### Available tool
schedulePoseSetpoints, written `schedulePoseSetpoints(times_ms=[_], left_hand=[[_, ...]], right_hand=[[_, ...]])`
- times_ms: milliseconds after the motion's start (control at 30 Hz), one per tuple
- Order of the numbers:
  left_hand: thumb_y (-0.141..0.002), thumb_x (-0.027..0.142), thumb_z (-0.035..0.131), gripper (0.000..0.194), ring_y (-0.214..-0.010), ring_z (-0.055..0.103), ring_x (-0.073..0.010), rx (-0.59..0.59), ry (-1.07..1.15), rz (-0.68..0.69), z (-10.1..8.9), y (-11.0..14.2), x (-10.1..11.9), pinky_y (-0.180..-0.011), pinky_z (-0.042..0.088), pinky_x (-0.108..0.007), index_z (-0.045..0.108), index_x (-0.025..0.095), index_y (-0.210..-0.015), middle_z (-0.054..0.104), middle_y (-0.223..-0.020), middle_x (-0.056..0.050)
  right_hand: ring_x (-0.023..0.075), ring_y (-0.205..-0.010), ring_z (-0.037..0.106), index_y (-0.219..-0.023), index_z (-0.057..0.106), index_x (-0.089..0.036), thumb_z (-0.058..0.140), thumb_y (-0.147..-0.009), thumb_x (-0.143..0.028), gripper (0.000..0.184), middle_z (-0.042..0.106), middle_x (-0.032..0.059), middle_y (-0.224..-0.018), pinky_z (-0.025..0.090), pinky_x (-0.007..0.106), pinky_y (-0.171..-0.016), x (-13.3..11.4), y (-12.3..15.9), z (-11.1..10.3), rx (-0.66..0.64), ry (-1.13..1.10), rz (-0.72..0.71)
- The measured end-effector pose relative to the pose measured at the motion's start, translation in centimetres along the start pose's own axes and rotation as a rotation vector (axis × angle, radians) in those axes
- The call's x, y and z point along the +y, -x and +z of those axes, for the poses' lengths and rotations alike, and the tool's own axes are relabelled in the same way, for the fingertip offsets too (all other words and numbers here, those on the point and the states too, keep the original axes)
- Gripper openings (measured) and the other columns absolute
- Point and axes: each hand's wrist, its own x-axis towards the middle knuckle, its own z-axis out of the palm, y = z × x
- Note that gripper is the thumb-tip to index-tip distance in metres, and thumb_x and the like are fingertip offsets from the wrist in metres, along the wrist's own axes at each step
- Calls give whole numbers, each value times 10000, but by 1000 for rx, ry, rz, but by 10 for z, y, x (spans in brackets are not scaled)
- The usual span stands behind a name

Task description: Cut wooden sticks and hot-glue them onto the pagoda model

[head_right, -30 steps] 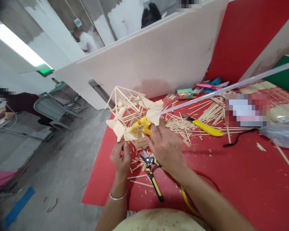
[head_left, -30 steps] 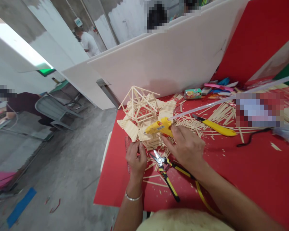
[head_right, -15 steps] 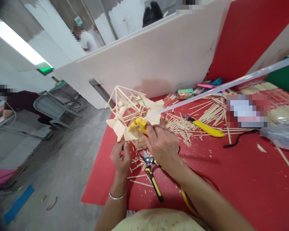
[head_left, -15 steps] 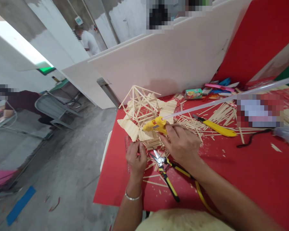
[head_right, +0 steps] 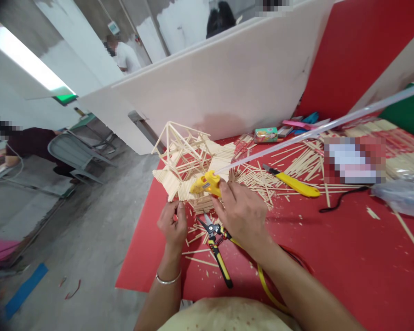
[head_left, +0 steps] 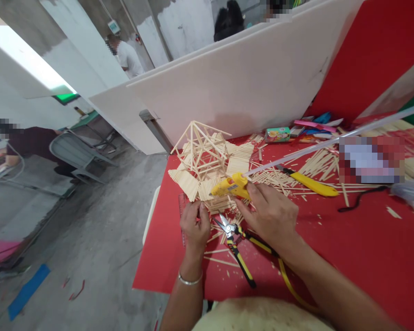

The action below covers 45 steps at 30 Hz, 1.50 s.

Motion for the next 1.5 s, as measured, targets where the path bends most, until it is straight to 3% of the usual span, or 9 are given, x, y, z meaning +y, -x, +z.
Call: schedulePoseSetpoints(times_ms=[267,467,767,1033,1233,1500], left_hand=[[-901,153,560,95,-707,592,-152,18,1,24,-1,-2,2,-650,463,-274,653,174,-909,655,-768,-36],[-902,150,562,92,-706,591,-152,24,-2,28,0,-1,0,-659,461,-278,649,177,-901,655,-759,-34],[-905,159,557,98,-688,593,-145,17,-14,11,0,-1,1,-711,503,-303,652,179,-896,658,-765,-29],[-890,147,579,88,-702,602,-144,25,1,5,0,0,1,-695,507,-291,659,175,-911,672,-785,-34],[-915,197,545,110,-681,598,-149,20,-23,-3,2,1,-2,-774,534,-353,652,184,-894,670,-771,-28],[-920,215,538,133,-676,603,-145,17,-32,-19,0,0,0,-744,534,-331,653,183,-863,667,-761,-29]], right_hand=[[191,-800,567,-1232,586,-135,578,-922,-407,413,677,67,-900,358,313,-677,-2,-21,4,62,73,1],[188,-805,568,-1230,585,-142,589,-914,-419,420,675,67,-941,362,311,-683,-2,-16,3,89,93,-11],[183,-817,575,-1187,608,-163,602,-898,-430,394,682,66,-986,373,310,-702,6,3,-8,29,105,-43],[174,-773,563,-1111,637,-144,601,-907,-405,333,669,62,-881,344,303,-642,6,-17,-14,128,163,-56],[184,-783,552,-1204,606,-151,563,-923,-430,398,663,65,-925,351,315,-672,3,-20,-4,67,124,-30],[190,-847,580,-1188,619,-162,591,-906,-423,385,679,76,-996,374,312,-717,9,-1,-6,15,77,-58]])
